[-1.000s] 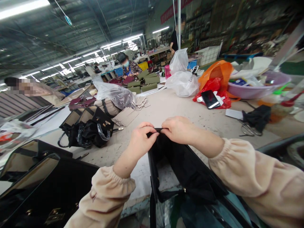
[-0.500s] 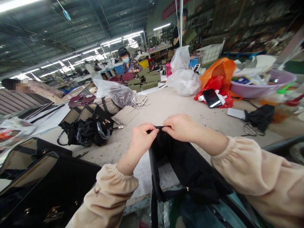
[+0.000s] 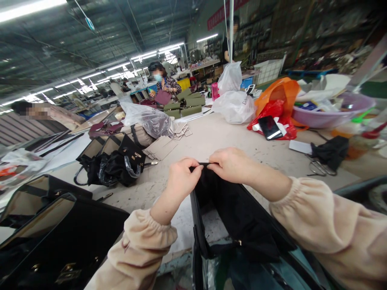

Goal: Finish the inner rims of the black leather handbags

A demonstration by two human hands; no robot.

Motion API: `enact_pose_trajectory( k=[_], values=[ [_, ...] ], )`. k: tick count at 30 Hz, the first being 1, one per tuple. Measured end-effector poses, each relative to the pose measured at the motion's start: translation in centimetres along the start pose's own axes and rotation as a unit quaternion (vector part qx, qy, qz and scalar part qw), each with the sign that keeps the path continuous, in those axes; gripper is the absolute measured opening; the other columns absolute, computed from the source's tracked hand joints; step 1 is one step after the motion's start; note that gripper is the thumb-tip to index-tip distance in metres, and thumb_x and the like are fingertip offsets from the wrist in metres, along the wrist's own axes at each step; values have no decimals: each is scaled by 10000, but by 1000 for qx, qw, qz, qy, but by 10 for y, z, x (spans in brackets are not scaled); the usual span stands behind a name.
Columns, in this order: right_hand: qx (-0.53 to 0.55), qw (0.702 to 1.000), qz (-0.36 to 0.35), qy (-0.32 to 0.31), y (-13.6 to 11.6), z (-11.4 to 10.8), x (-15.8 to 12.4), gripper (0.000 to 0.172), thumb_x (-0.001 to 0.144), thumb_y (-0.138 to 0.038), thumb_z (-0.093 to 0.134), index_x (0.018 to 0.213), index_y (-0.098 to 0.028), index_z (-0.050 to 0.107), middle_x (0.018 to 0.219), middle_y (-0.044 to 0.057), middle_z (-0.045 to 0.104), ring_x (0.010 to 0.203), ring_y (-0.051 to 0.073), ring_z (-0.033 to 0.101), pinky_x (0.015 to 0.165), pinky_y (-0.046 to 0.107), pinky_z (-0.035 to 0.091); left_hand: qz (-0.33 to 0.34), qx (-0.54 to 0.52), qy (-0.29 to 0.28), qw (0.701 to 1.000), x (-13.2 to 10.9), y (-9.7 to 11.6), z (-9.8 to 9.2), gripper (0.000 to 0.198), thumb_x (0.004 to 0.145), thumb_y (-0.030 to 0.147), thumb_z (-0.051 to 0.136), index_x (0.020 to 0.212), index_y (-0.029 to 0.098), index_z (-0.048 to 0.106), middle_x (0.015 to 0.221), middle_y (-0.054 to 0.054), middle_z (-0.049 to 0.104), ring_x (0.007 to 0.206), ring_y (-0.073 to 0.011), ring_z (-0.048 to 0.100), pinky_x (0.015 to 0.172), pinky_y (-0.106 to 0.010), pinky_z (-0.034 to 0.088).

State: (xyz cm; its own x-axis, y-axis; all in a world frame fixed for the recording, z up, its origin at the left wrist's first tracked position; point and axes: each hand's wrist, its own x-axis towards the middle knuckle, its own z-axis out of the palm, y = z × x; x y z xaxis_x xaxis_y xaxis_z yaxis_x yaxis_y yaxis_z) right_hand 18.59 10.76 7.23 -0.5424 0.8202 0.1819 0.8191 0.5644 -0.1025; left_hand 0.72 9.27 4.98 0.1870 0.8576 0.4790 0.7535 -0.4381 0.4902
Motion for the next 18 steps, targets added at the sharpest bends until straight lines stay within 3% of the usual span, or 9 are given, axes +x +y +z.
enact_pose_trajectory(
  k=[18],
  values=[
    [-23,999,1,25,-1,-2,-1,301,879,-345,427,744,-203,656,826,35,679,746,168,604,616,270,349,-17,8,6,1000,-1,6,4,92,753,173,594,677,182,645,759,-13,676,736,-146,620,721,-272,476]
  ],
)
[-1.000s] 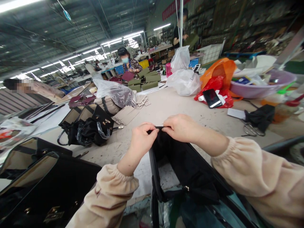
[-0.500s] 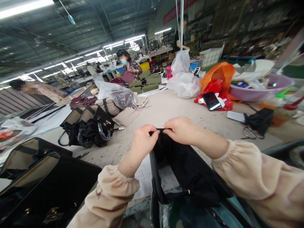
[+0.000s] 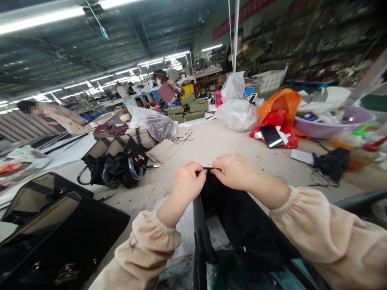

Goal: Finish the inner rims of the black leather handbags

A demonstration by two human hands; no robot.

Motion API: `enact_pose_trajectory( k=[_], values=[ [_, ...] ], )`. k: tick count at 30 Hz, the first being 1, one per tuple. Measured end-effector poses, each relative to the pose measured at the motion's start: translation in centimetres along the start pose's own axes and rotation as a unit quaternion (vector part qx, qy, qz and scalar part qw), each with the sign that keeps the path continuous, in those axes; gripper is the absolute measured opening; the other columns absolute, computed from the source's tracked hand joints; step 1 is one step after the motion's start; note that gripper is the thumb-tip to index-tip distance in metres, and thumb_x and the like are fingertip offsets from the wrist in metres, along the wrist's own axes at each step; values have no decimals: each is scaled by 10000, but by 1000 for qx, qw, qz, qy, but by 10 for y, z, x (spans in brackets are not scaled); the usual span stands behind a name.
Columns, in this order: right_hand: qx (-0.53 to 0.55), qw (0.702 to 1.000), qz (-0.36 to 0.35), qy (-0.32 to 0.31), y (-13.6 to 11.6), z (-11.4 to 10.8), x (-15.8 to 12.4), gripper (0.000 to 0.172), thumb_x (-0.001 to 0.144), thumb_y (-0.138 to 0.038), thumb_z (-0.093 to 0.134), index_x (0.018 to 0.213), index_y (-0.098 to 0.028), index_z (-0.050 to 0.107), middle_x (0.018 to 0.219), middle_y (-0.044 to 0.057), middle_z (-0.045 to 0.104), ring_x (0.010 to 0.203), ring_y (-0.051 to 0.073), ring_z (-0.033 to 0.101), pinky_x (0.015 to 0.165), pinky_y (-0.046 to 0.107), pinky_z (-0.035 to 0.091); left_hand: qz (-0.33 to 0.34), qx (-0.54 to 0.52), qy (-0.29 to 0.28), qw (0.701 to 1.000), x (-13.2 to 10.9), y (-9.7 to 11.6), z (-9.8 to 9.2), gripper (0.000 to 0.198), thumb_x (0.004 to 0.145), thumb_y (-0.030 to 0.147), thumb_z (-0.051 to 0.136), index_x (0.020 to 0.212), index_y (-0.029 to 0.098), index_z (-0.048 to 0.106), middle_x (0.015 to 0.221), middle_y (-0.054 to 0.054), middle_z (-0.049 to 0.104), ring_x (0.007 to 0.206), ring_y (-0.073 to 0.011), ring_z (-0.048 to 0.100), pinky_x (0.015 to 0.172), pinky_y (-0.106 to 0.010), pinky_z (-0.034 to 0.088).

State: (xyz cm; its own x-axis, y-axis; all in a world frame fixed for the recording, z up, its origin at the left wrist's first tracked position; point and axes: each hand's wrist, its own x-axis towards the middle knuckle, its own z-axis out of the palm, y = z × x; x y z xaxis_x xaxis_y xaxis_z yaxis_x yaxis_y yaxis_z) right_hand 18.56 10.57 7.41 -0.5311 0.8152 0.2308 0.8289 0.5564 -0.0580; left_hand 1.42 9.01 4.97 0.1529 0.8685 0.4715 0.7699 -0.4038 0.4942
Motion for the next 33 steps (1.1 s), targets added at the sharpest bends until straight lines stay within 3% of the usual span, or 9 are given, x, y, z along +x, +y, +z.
enact_pose_trajectory(
  k=[5,8,11,14,18,22,28,33],
  values=[
    [31,999,-3,-25,-1,1,0,315,876,-437,442,797,-235,671,819,12,694,747,165,617,594,262,337,-3,-16,-1,1000,-1,-1,0,85,746,171,606,673,184,647,746,-7,673,727,-140,619,713,-266,477],
    [22,1000,0,-9,-3,4,1,330,889,-416,429,777,-227,675,798,19,696,731,164,618,596,264,333,-6,-35,-6,999,-2,-1,-3,96,742,144,600,672,189,649,771,-11,685,754,-140,629,744,-270,483],
    [23,1000,-5,11,-4,6,2,317,895,-365,430,756,-216,673,793,23,693,720,156,612,603,260,333,-15,-74,-1,997,-8,-4,-9,38,722,159,631,734,191,647,957,-35,693,876,-152,638,844,-293,484],
    [31,999,-13,12,-2,7,2,311,895,-357,436,758,-213,674,795,24,693,723,153,607,613,255,336,-51,-91,7,994,-14,-8,-17,162,675,188,686,824,188,623,1102,-61,657,966,-178,627,907,-333,472],
    [30,999,-15,14,-3,8,3,320,896,-370,435,745,-210,667,792,24,692,717,151,601,610,257,327,-46,-66,1,997,-14,-10,-23,182,671,175,687,844,199,634,1041,-44,666,964,-178,623,910,-336,464],
    [38,999,-21,18,-5,10,3,303,893,-356,446,740,-207,660,786,23,686,725,147,596,627,254,327,-18,-45,-15,999,-6,-9,-22,67,690,203,686,754,211,668,1027,-33,660,930,-164,625,888,-314,457],
    [44,998,-24,30,-2,12,2,320,890,-375,449,700,-206,643,738,11,665,691,141,581,602,258,310,-39,-48,-24,998,-1,-9,-15,23,720,223,661,703,209,668,806,8,704,787,-143,639,768,-270,469],
    [45,998,-29,31,-2,12,3,317,889,-372,449,702,-201,641,741,15,666,696,142,581,601,261,306,-53,-30,-19,998,0,-10,-13,42,715,220,654,681,200,668,761,15,705,740,-137,635,725,-257,460]
  ],
)
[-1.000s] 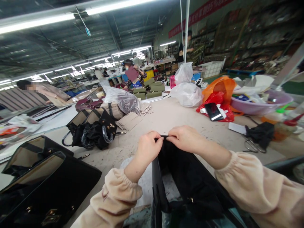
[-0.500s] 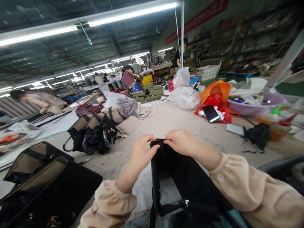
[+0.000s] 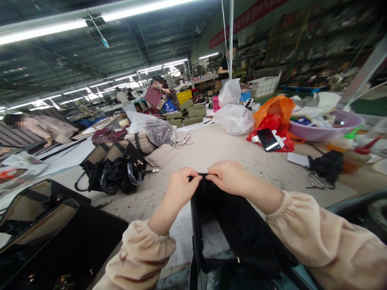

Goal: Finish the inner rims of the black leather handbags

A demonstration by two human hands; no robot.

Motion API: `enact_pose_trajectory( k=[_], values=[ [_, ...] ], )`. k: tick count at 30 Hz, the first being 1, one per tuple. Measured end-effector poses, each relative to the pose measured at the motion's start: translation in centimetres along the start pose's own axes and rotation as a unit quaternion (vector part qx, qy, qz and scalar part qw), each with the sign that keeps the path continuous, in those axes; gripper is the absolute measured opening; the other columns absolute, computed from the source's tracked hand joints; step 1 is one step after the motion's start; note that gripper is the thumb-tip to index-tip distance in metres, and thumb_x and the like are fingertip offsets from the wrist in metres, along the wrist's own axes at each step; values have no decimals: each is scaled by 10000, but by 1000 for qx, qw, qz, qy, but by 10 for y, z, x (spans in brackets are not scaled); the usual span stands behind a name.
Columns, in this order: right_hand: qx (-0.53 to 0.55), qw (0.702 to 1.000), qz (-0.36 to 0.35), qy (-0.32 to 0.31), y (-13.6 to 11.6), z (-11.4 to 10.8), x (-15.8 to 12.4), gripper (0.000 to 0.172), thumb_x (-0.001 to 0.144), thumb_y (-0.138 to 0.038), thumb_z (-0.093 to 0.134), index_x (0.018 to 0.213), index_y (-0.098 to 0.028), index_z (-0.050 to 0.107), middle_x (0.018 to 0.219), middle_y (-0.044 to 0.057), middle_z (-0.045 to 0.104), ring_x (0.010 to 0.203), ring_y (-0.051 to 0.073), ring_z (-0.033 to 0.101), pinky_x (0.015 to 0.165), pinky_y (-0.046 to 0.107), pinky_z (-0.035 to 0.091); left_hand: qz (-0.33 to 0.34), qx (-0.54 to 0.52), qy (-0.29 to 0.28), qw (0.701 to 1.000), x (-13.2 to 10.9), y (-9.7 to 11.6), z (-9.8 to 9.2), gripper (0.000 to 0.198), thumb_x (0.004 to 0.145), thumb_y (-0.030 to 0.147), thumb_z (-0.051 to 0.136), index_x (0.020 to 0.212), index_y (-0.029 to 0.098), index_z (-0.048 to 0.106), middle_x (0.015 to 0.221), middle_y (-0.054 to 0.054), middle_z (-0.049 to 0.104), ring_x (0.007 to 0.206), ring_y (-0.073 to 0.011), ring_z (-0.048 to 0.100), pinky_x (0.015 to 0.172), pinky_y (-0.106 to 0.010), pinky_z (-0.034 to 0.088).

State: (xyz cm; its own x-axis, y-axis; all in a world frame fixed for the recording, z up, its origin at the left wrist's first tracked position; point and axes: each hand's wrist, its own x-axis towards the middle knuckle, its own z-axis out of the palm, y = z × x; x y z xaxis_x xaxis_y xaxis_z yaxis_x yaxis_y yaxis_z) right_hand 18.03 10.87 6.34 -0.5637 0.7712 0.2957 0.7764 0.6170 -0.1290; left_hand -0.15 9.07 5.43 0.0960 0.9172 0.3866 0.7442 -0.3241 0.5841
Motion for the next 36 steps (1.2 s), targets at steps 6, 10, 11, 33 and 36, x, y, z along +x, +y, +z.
enact_pose_trajectory(
  k=[6,10,11,33,36],
  values=[
    [2,1000,3,-15,-1,-2,-1,299,887,-360,453,714,-200,639,761,18,673,729,151,596,624,262,324,0,17,2,1000,0,2,1,59,726,231,635,685,201,666,714,25,693,670,-124,614,665,-244,441],
    [-9,1000,8,-18,-1,-2,-2,306,894,-364,434,745,-203,646,794,24,682,751,160,607,629,266,331,2,22,5,1000,-2,1,3,67,730,239,630,688,200,664,713,21,691,663,-123,609,652,-239,435],
    [-12,1000,9,-20,-1,-3,-2,313,895,-372,429,749,-203,648,801,26,684,756,165,610,627,268,332,3,23,7,1000,-2,1,3,65,729,238,630,688,200,664,716,20,692,668,-123,612,655,-240,436],
    [-44,999,-6,-7,-18,-2,9,239,856,-299,429,805,-198,640,835,43,673,751,186,605,628,284,366,-28,17,-75,997,-3,-1,-18,337,705,157,614,1042,179,622,967,-45,719,903,-191,660,798,-286,502],
    [-45,999,-7,2,-17,-1,8,236,853,-303,435,794,-199,639,824,38,672,747,185,606,613,285,355,-15,79,-63,995,0,-1,-15,209,709,234,648,912,201,687,894,-32,730,824,-205,671,735,-296,503]
  ],
)
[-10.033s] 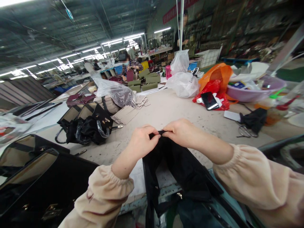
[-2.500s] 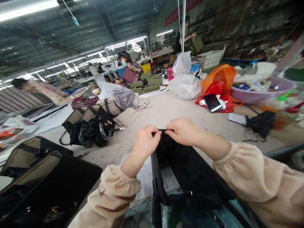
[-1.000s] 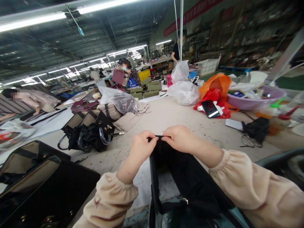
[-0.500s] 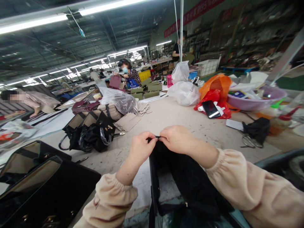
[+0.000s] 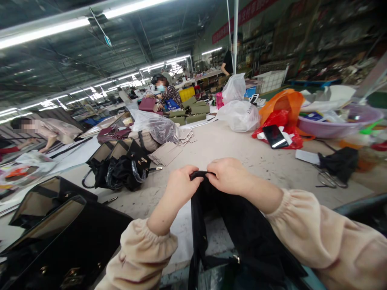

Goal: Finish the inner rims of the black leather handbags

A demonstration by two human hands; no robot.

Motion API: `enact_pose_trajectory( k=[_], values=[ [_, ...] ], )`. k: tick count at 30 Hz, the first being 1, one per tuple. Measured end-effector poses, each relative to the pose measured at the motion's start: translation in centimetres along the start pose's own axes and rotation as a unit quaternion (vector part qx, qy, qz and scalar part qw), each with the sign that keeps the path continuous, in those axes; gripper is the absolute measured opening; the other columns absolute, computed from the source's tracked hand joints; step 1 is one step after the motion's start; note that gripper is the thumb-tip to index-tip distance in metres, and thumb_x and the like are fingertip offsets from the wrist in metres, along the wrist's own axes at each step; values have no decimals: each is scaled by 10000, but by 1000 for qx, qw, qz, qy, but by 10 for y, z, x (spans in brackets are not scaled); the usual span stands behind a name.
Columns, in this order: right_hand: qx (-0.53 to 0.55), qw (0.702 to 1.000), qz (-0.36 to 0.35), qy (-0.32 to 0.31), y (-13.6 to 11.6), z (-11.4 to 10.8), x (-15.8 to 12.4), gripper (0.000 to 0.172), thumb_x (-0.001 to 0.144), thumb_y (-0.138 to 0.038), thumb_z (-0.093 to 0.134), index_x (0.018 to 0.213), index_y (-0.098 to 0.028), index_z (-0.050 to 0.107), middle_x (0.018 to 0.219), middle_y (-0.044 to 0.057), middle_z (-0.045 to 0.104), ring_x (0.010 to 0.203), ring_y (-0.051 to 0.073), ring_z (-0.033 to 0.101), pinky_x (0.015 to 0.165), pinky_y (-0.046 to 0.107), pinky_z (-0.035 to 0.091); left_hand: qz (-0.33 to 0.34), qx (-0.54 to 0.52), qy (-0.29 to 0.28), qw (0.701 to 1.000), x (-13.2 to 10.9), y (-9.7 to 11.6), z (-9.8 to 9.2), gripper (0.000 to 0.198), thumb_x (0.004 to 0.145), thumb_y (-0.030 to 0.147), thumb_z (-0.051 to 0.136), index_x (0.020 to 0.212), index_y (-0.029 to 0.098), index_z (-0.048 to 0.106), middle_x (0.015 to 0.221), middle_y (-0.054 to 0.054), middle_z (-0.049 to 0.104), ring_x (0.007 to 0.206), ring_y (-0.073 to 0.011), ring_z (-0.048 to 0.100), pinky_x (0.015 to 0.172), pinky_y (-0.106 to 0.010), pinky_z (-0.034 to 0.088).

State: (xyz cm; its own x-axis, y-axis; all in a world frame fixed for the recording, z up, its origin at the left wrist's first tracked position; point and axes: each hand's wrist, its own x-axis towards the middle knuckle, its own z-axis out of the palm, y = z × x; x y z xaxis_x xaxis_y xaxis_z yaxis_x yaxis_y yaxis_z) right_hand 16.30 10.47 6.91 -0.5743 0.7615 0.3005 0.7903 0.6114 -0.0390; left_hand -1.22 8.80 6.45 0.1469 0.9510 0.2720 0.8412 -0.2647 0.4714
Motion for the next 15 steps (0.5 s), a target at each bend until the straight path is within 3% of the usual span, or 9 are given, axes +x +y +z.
enact_pose_trajectory(
  k=[15],
  values=[
    [11,1000,7,-17,5,1,-2,274,886,-324,415,823,-187,644,861,54,677,781,184,612,647,284,366,19,44,-4,999,6,4,1,153,761,257,638,879,247,734,896,-15,740,827,-196,678,782,-293,492]
  ],
)
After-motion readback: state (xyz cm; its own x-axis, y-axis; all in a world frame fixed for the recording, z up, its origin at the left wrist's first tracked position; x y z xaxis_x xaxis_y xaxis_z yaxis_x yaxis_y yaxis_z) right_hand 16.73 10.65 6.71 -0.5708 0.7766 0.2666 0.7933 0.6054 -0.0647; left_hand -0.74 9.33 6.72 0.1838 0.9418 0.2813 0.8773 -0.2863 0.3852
